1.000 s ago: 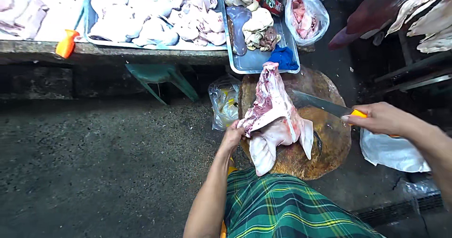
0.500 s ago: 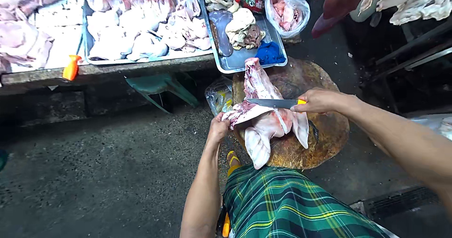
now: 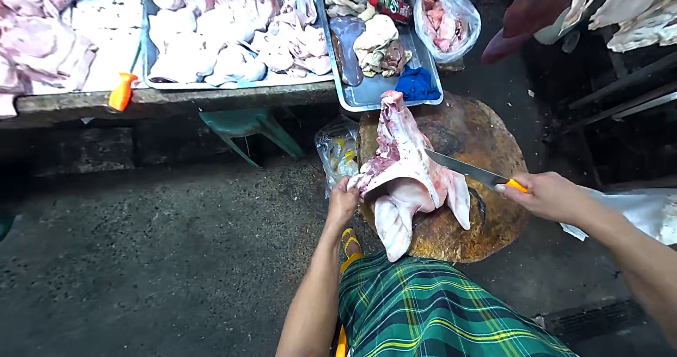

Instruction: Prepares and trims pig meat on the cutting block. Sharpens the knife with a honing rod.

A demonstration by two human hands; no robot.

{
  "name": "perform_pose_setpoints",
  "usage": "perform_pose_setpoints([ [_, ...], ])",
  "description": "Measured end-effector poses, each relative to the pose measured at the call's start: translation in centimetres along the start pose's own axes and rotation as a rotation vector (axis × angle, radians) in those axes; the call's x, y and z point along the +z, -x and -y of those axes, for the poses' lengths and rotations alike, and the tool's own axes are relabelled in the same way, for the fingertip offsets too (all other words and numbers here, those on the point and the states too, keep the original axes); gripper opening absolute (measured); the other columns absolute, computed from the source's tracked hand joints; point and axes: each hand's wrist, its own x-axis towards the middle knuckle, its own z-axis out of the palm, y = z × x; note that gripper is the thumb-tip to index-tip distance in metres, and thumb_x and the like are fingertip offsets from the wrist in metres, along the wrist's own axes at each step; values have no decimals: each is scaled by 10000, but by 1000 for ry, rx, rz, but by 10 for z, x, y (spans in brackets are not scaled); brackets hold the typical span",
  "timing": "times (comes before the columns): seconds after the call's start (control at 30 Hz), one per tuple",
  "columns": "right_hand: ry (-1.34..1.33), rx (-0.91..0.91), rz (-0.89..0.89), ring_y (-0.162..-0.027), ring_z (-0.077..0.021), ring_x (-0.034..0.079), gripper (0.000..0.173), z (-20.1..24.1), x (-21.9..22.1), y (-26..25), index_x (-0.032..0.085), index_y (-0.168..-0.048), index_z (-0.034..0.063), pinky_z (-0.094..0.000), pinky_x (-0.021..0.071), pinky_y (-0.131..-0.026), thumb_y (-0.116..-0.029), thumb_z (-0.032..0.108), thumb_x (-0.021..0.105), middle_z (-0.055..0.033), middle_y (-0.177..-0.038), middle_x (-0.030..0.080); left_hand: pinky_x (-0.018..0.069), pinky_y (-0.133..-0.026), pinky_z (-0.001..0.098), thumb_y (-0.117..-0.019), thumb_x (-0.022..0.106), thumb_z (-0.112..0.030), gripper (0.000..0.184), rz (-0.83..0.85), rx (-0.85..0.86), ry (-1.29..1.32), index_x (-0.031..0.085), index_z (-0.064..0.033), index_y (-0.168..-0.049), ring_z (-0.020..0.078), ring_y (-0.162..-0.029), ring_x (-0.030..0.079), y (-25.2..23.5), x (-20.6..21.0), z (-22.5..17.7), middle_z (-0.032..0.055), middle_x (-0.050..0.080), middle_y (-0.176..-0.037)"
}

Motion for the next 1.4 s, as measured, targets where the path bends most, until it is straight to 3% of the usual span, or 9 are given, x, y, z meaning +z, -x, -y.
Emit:
perform_pose_setpoints([
  [0.2,32,27,205,-716,-299,666,498,99,-37,-55,677,-990,90,-553,551,-680,-1070,530,457,-125,-780,656,521,-567,297,-996,541,-135,198,-34,-74,274,637,-94,-1164,114,-634,607,21,-10,-48,44,667,-811],
  [0.27,51,24,343,-601,-278,632,528,112,-50,-84,672,-1017,57,-502,551,-589,-1082,525,437,-131,-730,633,512,-558,282,-976,530,-118,224,3,-74,389,637,-58,-1163,113,-619,594,14,-15,-92,43,655,-786],
  [0.4,136,25,484,-516,-202,575,549,145,-64,-127,686,-1006,68,-405,516,-516,-1058,570,469,-90,-678,617,492,-549,297,-1008,521,-212,207,124,67,284,617,-31,-981,125,-590,578,-21,-6,-162,35,617,-710],
  [0.5,215,40,501,-516,-181,559,537,162,-67,-137,694,-1010,89,-389,500,-508,-1044,584,490,-73,-686,612,507,-540,307,-992,511,-207,198,152,74,184,609,-36,-984,139,-586,601,-39,2,-186,51,628,-712],
  [0.83,403,-25,380,-533,-251,587,477,139,-88,-90,678,-899,80,-467,524,-527,-1035,521,560,-110,-669,598,471,-494,258,-979,522,-132,117,19,102,331,616,-63,-977,111,-554,579,3,-39,-137,31,636,-701],
  [1.0,347,-76,169,-633,-291,653,424,61,-79,-36,692,-880,109,-548,546,-588,-1001,510,625,-104,-691,641,530,-592,309,-1018,548,-143,191,-71,-61,308,618,-49,-1169,130,-634,606,30,-54,-43,65,662,-800],
  [1.13,124,-1,91,-696,-297,653,483,60,-48,-23,673,-950,96,-553,535,-645,-1037,549,531,-116,-741,639,543,-629,319,-993,541,-57,205,9,-105,297,621,-54,-1182,134,-669,619,49,-23,7,77,677,-855],
  [1.27,42,68,237,-545,-231,604,529,83,-26,-39,657,-965,105,-440,532,-539,-1053,586,456,-94,-680,606,519,-564,280,-934,538,-10,191,1,-20,338,636,-73,-1085,118,-614,606,61,-25,-13,54,665,-774],
  [1.4,33,71,379,-495,-228,571,558,100,-29,-69,668,-973,50,-423,513,-497,-1075,549,439,-112,-650,595,510,-520,255,-975,552,-126,150,14,54,444,612,-60,-1097,99,-582,598,60,-24,-88,39,663,-760],
])
